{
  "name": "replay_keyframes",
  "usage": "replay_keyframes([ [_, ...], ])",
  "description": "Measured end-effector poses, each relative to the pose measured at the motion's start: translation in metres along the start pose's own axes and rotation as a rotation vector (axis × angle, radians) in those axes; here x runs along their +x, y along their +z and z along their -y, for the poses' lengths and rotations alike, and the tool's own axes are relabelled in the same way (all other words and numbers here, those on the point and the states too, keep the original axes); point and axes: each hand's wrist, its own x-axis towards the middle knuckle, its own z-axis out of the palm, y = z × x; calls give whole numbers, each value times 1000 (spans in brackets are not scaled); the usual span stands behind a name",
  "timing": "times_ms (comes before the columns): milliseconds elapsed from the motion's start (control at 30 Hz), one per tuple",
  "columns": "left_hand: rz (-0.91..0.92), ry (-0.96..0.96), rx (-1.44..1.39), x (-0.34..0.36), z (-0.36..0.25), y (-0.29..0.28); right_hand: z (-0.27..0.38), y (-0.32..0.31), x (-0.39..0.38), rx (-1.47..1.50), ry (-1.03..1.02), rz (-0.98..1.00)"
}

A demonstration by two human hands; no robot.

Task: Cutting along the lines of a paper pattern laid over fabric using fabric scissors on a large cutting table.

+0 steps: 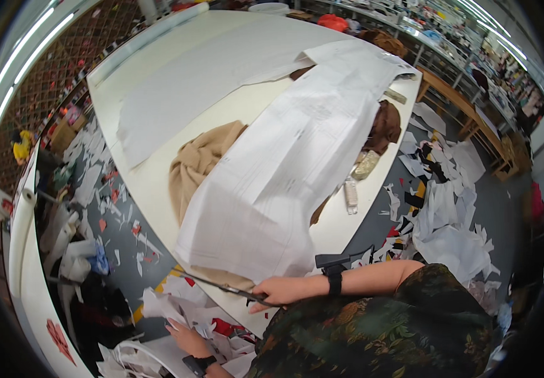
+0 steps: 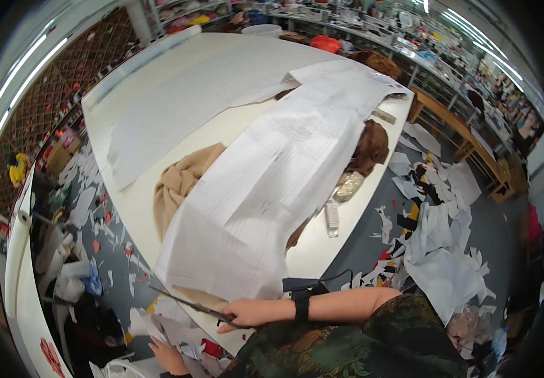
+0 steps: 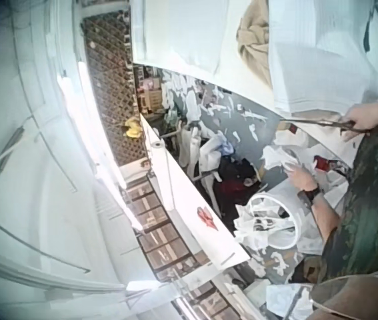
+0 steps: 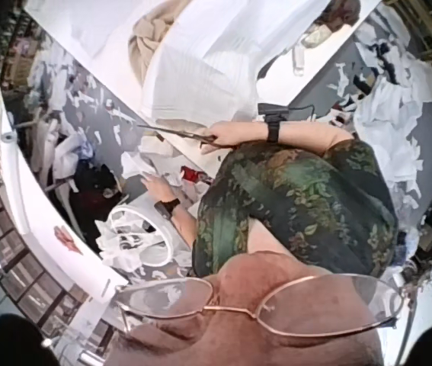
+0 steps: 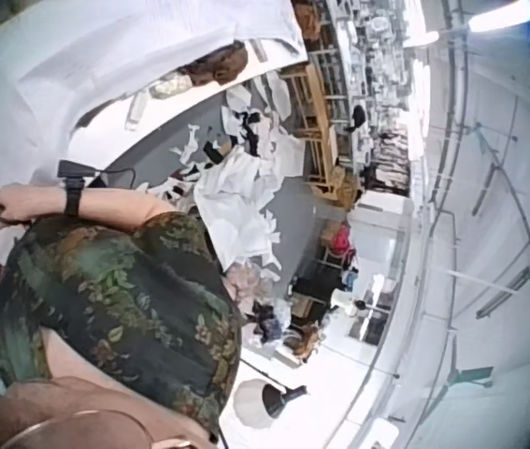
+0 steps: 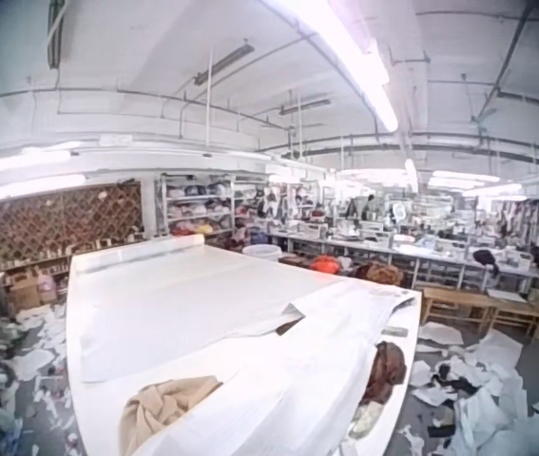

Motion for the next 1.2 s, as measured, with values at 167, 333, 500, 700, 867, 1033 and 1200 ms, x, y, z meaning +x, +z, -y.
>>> replay_keyframes([
  [167,-131,333,-208,10,-116,-52,-8,-16,-38,-47,-153,-126],
  [333,-182,654,-487,-9,-244,-95,-40,-47,-84,-62,-132,-421],
  [500,38,1111,-274,-68,-346,-108,-93,-90,-144,69,72,-798],
  [700,57,1235,99,-88,-399,-35,-147,-176,-250,-424,65,-992],
  [867,105,895,-89,-71,-416,-50,-180,-257,-340,-941,94,-740],
  [1033,-168,696,56,-49,-409,-35,-206,-328,-338,-1091,-63,-528],
  [1200,-407,607,-60,-34,-430,-87,-220,-383,-263,-1164,-279,-374],
])
